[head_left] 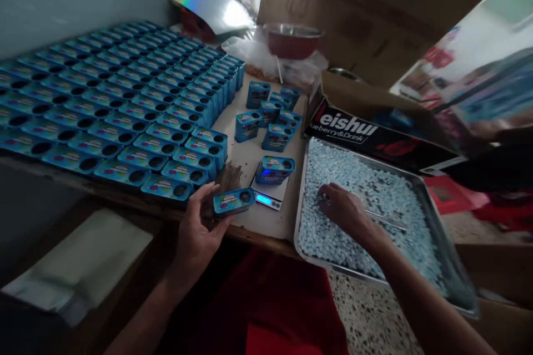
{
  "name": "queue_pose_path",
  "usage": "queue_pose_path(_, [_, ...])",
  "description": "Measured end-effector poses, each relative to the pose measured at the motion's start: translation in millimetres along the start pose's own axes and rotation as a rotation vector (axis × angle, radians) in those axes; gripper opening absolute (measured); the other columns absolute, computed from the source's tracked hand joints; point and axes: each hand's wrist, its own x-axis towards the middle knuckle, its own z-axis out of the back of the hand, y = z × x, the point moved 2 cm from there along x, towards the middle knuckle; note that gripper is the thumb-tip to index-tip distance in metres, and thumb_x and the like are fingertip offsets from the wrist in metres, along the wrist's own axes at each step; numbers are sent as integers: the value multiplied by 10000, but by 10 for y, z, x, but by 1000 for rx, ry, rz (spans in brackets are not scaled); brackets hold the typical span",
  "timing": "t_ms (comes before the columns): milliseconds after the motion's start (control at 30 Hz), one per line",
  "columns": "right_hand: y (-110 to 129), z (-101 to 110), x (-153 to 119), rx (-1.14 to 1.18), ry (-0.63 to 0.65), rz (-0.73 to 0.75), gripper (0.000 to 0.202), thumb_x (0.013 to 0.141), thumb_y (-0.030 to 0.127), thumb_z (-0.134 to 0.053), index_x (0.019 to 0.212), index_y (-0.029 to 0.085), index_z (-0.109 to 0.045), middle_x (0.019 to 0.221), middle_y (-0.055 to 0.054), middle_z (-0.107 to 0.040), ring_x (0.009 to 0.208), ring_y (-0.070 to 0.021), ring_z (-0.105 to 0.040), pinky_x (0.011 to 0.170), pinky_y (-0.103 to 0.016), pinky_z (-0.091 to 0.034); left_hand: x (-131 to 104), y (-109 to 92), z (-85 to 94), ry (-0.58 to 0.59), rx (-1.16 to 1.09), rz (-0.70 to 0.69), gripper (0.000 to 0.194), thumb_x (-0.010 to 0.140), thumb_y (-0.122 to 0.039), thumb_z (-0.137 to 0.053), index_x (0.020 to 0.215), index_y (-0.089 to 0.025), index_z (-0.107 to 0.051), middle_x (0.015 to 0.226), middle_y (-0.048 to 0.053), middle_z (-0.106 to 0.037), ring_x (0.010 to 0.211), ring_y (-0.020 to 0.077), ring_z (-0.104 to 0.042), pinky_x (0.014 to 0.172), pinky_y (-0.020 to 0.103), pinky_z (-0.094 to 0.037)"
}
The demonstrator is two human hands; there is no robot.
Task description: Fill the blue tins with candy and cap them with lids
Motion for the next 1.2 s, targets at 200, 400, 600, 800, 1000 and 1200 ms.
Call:
queue_pose_path(200, [185, 364, 70, 108, -72, -68, 220, 907, 256, -628, 1084, 228, -757, 1040, -89, -736, 909, -244, -666, 780, -339, -438, -248, -185, 318, -86, 342, -411, 651, 876, -178, -718, 1467, -243, -452, 1422, 131, -564, 1330, 287, -554, 1127, 457, -473])
queue_pose_path(400, [697, 576, 531, 460, -364, 251, 666, 685, 308, -870, 1313, 258, -653, 1191, -93, -676, 1073, -266, -594, 935, -394, -443, -498, -176, 622, -137, 366, -570, 484, 854, -96, -731, 1307, -204, -598, 1214, 91, -680, 1116, 226, -659, 1032, 366, -510])
queue_pose_path(600, [739, 379, 763, 772, -261, 241, 369, 667, 263, -853, 1011, 182, -748, 837, 14, -688, 776, -174, -611, 754, -295, -457, -58, -624, 365, -33, 320, -685, 429, 908, -92, -644, 1307, -235, -578, 1190, 76, -685, 1107, 222, -657, 1002, 354, -522])
queue_pose_path(800, [518, 194, 151, 1414, -393, 114, 472, 586, 252, -907, 1023, 202, -738, 878, 25, -716, 816, -172, -632, 809, -303, -493, 658, -1060, -543, 250, 391, -668, 614, 797, -125, -749, 1352, -226, -506, 1311, 124, -645, 1237, 333, -602, 1047, 494, -498])
queue_pose_path(1000, [361, -29, -263, 2128, -383, 27, 490, 675, 122, -789, 1147, 214, -697, 1061, -24, -751, 968, -194, -678, 953, -358, -513, 831, -1376, -1317, 681, 522, -813, 354, 854, -80, -606, 1182, -212, -624, 1119, 79, -712, 1033, 270, -671, 904, 406, -517])
queue_pose_path(1200, [217, -67, -211, 2770, -277, -289, 304, 1028, 303, -405, 1000, 132, -655, 941, -102, -749, 925, -208, -702, 900, -380, -568, 826, -1490, -1669, 692, 571, -1077, 385, 855, -30, -538, 1137, -255, -674, 1054, 55, -726, 1015, 253, -649, 966, 429, -443])
